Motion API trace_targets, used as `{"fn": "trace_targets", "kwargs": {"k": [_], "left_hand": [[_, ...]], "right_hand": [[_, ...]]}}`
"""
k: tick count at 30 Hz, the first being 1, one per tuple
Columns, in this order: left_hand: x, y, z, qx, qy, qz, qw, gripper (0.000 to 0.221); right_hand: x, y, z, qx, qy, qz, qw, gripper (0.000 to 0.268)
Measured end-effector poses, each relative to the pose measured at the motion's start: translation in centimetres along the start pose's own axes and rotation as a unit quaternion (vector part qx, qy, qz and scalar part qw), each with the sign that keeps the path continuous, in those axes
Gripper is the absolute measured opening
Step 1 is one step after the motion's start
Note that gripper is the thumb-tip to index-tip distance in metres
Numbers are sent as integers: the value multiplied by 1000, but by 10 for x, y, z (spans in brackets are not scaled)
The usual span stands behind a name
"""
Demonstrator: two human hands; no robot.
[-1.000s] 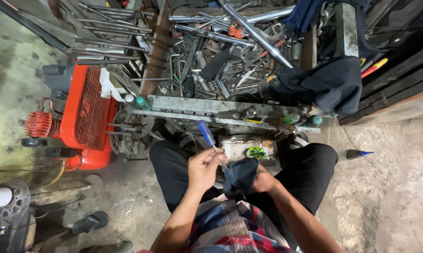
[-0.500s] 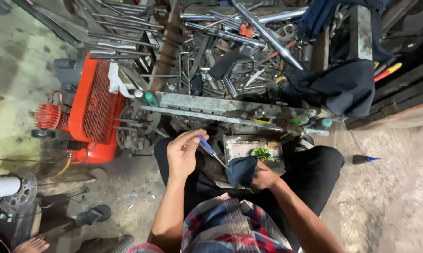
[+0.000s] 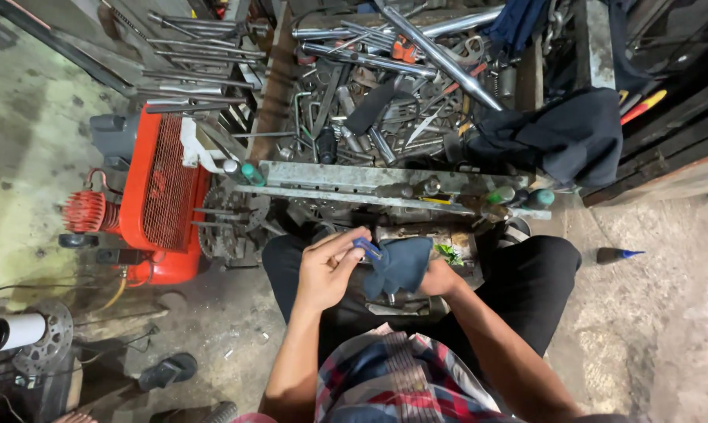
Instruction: Cleaning a motorcycle engine component using a screwdriver and a rag.
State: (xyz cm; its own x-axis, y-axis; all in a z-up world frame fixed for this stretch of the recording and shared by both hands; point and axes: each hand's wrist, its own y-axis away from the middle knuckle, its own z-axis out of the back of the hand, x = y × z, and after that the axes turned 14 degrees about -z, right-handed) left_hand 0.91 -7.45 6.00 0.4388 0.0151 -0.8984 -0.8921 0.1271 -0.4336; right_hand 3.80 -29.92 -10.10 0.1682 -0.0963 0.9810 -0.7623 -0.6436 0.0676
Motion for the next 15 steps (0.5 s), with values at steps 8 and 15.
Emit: {"fn": "trace_targets", "kwargs": {"k": [8,15], "left_hand": [[44,34,0,-137,48,13,989,29],[21,30,-3,-104,39,-10,994,36]], "right_hand": [[24,-8,-19,-60,122,64,989,20],[25,-9,-21,-113,285,214,927,36]]}}
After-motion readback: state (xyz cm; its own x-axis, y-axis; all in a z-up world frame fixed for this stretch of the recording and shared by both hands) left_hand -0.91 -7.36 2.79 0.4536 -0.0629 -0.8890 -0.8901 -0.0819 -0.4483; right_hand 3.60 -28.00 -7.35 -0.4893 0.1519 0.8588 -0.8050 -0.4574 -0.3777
